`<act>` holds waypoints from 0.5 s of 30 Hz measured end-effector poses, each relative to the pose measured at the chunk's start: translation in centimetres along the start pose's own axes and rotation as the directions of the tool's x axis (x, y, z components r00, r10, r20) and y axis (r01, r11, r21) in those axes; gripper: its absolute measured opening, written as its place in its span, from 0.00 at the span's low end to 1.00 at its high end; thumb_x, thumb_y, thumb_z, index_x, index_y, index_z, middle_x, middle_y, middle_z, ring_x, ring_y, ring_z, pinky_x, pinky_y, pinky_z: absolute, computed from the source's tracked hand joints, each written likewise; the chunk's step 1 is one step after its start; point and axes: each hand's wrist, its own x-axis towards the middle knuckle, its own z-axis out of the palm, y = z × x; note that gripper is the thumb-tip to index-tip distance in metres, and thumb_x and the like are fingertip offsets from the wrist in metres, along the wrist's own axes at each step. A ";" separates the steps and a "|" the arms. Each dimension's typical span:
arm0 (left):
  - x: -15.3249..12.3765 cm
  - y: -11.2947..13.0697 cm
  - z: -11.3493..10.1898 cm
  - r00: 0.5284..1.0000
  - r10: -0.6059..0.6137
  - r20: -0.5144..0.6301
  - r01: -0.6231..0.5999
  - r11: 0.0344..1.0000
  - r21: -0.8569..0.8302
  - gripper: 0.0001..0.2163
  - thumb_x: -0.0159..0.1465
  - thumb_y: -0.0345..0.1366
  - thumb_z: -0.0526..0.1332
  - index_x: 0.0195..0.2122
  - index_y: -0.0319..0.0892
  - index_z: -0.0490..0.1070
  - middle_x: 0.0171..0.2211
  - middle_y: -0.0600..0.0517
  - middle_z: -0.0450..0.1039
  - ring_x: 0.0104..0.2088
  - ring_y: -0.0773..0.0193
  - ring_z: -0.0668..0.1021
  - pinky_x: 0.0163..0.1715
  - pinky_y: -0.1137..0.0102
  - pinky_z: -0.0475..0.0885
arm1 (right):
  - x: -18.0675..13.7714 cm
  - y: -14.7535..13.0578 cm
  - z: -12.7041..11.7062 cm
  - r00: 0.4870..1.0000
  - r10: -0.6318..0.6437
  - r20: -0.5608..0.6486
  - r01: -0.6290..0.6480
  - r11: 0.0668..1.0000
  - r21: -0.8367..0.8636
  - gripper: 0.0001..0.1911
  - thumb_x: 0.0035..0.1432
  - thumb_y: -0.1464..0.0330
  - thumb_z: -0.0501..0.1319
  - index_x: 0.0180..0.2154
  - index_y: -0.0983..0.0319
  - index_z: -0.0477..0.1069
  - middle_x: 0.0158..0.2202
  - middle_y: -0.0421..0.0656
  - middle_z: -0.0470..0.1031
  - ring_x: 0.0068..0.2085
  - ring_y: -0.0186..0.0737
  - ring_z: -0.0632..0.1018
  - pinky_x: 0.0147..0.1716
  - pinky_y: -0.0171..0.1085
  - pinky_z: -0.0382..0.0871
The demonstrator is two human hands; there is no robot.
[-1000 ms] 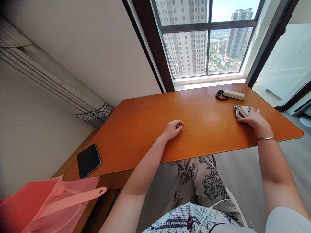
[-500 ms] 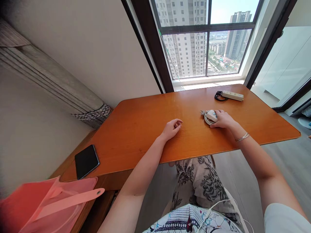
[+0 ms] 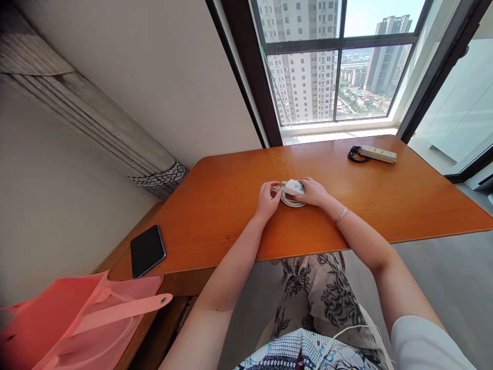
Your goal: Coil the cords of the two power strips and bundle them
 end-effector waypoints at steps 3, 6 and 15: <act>-0.1 -0.1 0.4 0.999 0.003 -0.041 -0.004 0.999 -0.040 0.14 0.62 0.27 0.63 0.49 0.42 0.70 0.51 0.44 0.69 0.37 0.65 0.77 0.44 0.65 0.77 | -0.3 0.9 -0.2 0.996 0.032 -0.078 -0.025 0.996 0.089 0.31 0.52 0.59 0.72 0.55 0.65 0.74 0.60 0.55 0.73 0.60 0.54 0.75 0.62 0.48 0.67; -0.3 -0.2 0.7 0.997 0.008 -0.079 -0.014 0.997 -0.075 0.16 0.61 0.28 0.64 0.50 0.43 0.70 0.55 0.43 0.66 0.41 0.63 0.77 0.47 0.63 0.77 | -0.3 2.1 -0.1 0.982 0.124 -0.145 -0.075 0.950 0.305 0.27 0.49 0.58 0.73 0.49 0.63 0.76 0.51 0.50 0.79 0.52 0.52 0.78 0.54 0.46 0.72; -0.2 -1.1 0.7 0.998 -0.008 -0.068 0.009 1.000 0.016 0.15 0.58 0.31 0.67 0.48 0.42 0.73 0.50 0.43 0.70 0.54 0.52 0.75 0.61 0.52 0.69 | 0.4 2.8 1.6 0.942 0.329 -0.071 -0.020 0.266 0.964 0.24 0.40 0.55 0.76 0.37 0.59 0.75 0.36 0.40 0.80 0.36 0.39 0.79 0.36 0.37 0.76</act>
